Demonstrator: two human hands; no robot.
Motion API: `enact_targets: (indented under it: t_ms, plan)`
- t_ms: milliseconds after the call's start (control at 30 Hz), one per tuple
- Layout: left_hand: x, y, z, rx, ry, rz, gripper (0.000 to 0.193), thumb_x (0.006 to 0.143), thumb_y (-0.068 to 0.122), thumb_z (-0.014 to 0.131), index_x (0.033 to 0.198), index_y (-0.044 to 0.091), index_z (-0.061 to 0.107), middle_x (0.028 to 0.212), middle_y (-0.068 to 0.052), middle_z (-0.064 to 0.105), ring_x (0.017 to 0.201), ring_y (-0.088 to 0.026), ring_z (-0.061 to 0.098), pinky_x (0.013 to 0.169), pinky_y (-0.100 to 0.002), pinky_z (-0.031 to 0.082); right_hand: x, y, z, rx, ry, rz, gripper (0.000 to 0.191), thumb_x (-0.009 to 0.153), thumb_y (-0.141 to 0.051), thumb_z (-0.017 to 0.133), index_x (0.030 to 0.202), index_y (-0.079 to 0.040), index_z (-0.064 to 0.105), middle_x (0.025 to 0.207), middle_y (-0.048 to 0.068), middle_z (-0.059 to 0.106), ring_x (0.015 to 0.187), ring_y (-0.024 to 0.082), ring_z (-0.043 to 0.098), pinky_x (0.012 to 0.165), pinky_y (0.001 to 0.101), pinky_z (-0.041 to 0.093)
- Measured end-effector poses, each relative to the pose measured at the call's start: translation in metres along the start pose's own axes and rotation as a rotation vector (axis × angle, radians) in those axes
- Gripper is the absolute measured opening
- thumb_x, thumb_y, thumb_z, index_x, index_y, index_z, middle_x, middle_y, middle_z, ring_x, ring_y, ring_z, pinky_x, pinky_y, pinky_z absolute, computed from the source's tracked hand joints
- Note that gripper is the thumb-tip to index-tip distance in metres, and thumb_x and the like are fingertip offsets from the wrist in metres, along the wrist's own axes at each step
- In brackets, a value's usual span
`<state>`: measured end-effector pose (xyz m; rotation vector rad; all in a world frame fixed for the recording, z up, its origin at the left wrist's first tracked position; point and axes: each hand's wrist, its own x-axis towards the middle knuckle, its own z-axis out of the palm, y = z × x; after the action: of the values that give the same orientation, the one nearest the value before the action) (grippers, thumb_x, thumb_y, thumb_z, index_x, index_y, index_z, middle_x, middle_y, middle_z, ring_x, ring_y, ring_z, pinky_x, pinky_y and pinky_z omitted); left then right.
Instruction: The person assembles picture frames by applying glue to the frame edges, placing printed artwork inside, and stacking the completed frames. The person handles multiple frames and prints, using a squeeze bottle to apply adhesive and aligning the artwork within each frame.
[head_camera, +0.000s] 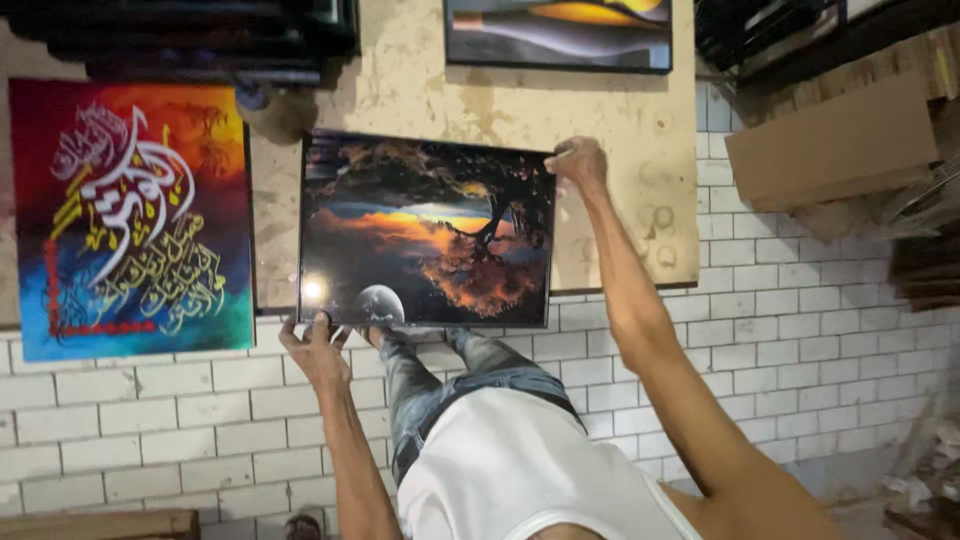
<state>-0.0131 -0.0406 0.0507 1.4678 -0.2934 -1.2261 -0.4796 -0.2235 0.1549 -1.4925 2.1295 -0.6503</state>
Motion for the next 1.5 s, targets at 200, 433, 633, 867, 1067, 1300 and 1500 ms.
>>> enact_targets:
  t_ms: [200,433,633,867,1067,1300,1500]
  plan:
    - [-0.002,0.004,0.005,0.081,-0.031,0.081,0.048,0.098,0.004,0.063,0.14,0.006,0.039,0.114,-0.014,0.062,0.096,-0.021,0.067,0.076,-0.038,0.064,-0.005,0.0,-0.005,-0.1,0.05,0.019,0.053,0.06,-0.039,0.089,0.101,-0.008,0.077,0.079,0.013,0.077,0.075,0.026,0.077,0.074,0.0384,0.06]
    - [0.017,0.005,-0.004,0.072,0.017,0.099,0.036,0.093,0.002,0.071,0.125,-0.002,0.055,0.097,-0.01,0.065,0.083,-0.021,0.07,0.071,-0.037,0.064,-0.162,0.029,0.03,-0.405,-0.015,0.146,0.059,0.081,-0.058,0.079,0.098,-0.002,0.074,0.091,0.025,0.073,0.088,0.044,0.071,0.075,0.0541,0.057]
    - [0.025,0.01,-0.023,0.101,-0.189,-0.029,0.039,0.091,0.003,0.073,0.125,-0.005,0.057,0.091,-0.01,0.063,0.078,-0.02,0.068,0.07,-0.036,0.064,-0.288,0.083,0.065,0.805,-0.113,0.657,0.043,0.084,-0.031,0.078,0.114,-0.001,0.069,0.092,0.004,0.073,0.076,0.018,0.069,0.065,0.0345,0.06]
    - [0.014,0.036,-0.031,0.346,-0.427,-0.206,0.05,0.089,0.008,0.074,0.136,-0.003,0.064,0.102,-0.011,0.067,0.088,-0.021,0.061,0.082,-0.037,0.057,-0.295,0.119,0.053,0.827,-0.005,0.593,0.042,0.09,-0.018,0.072,0.124,0.006,0.071,0.093,0.004,0.071,0.074,0.012,0.067,0.067,0.0335,0.062]
    - [-0.03,0.029,0.036,0.066,-0.627,-0.186,0.068,0.079,0.002,0.071,0.142,-0.004,0.046,0.13,-0.009,0.065,0.117,-0.016,0.063,0.101,-0.029,0.049,-0.254,0.176,-0.019,0.742,0.091,0.392,0.036,0.086,-0.012,0.072,0.119,0.003,0.068,0.092,0.01,0.075,0.069,0.02,0.07,0.064,0.0356,0.06]
    - [0.031,0.012,0.258,-0.006,-0.737,-0.03,0.071,0.083,0.006,0.074,0.146,0.003,0.042,0.127,-0.005,0.059,0.113,-0.016,0.061,0.097,-0.029,0.051,-0.039,0.206,-0.173,1.027,0.327,-0.145,0.018,0.091,-0.004,0.078,0.088,0.0,0.061,0.082,0.007,0.064,0.076,0.018,0.063,0.074,0.0346,0.052]
    - [-0.025,-0.062,0.389,-0.055,-0.611,-0.102,0.073,0.08,0.004,0.078,0.142,0.016,0.041,0.106,0.0,0.06,0.086,-0.011,0.062,0.073,-0.028,0.056,0.091,0.127,-0.135,1.087,0.276,0.15,0.039,0.089,-0.005,0.084,0.118,-0.006,0.058,0.091,-0.003,0.058,0.065,0.009,0.048,0.052,0.0254,0.039]
